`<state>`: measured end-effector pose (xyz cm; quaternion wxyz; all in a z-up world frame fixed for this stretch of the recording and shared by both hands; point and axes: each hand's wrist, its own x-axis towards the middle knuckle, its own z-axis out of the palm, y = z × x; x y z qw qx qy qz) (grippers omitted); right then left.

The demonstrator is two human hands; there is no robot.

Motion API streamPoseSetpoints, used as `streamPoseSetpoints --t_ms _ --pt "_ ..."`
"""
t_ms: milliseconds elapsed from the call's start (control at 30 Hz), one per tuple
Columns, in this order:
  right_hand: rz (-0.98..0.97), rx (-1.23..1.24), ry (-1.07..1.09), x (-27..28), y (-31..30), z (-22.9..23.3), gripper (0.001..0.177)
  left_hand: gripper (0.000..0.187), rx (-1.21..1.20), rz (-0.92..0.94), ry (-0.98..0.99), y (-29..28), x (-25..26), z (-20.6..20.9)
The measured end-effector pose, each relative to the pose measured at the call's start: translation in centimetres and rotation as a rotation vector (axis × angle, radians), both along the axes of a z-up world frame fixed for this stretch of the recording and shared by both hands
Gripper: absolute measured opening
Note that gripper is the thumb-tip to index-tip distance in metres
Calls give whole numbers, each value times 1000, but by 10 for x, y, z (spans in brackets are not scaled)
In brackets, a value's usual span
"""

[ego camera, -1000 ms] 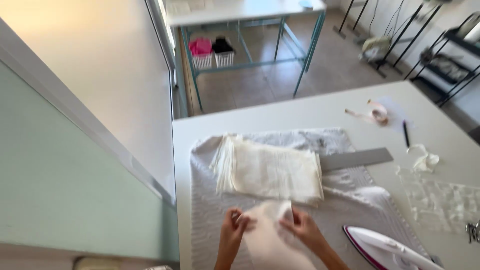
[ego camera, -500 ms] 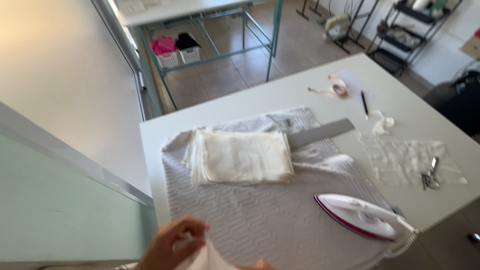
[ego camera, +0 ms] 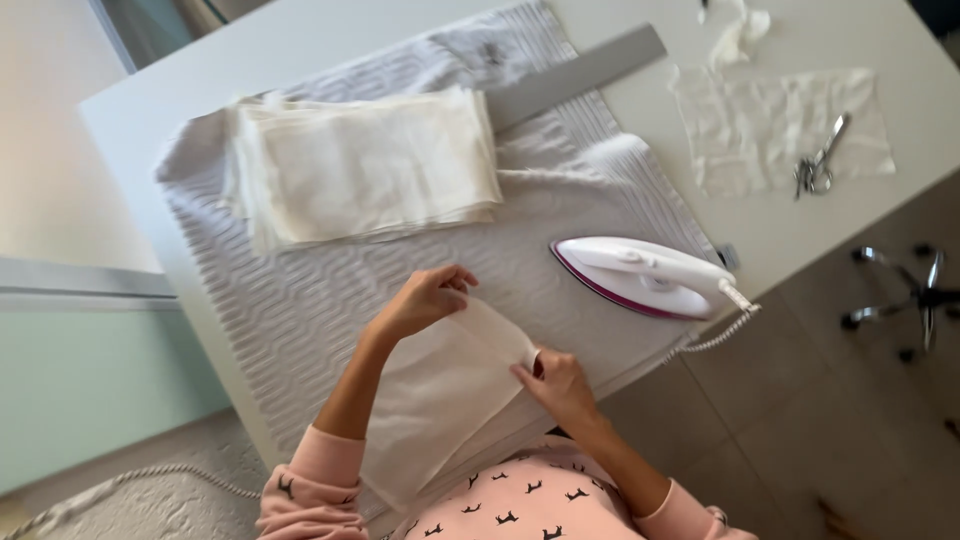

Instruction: Ironing and folding small pieces of white fabric on a workshop table.

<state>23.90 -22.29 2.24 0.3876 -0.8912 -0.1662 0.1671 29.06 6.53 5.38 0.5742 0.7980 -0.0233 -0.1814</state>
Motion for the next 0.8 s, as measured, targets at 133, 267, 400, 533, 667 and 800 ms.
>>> streamPoseSetpoints --t_ms 133,267,400,533,667,800 --pt "-41 -226 -96 18 -29 -6 32 37 100 -29 -40 -36 28 -22" --pt "-85 -233 -231 35 -41 -9 28 37 224 -64 -143 -55 47 -29" --pt "-122 -182 -191 42 -42 -14 22 41 435 -238 -211 -61 51 -6" --pt "-90 -173 -277 44 -41 -1 14 26 487 -347 -311 -60 52 1" --pt "-82 -206 -401 39 -40 -5 14 7 485 -310 -481 -58 48 1" --pt "-91 -207 -441 36 -41 -10 17 4 514 -277 -587 -59 36 -10"
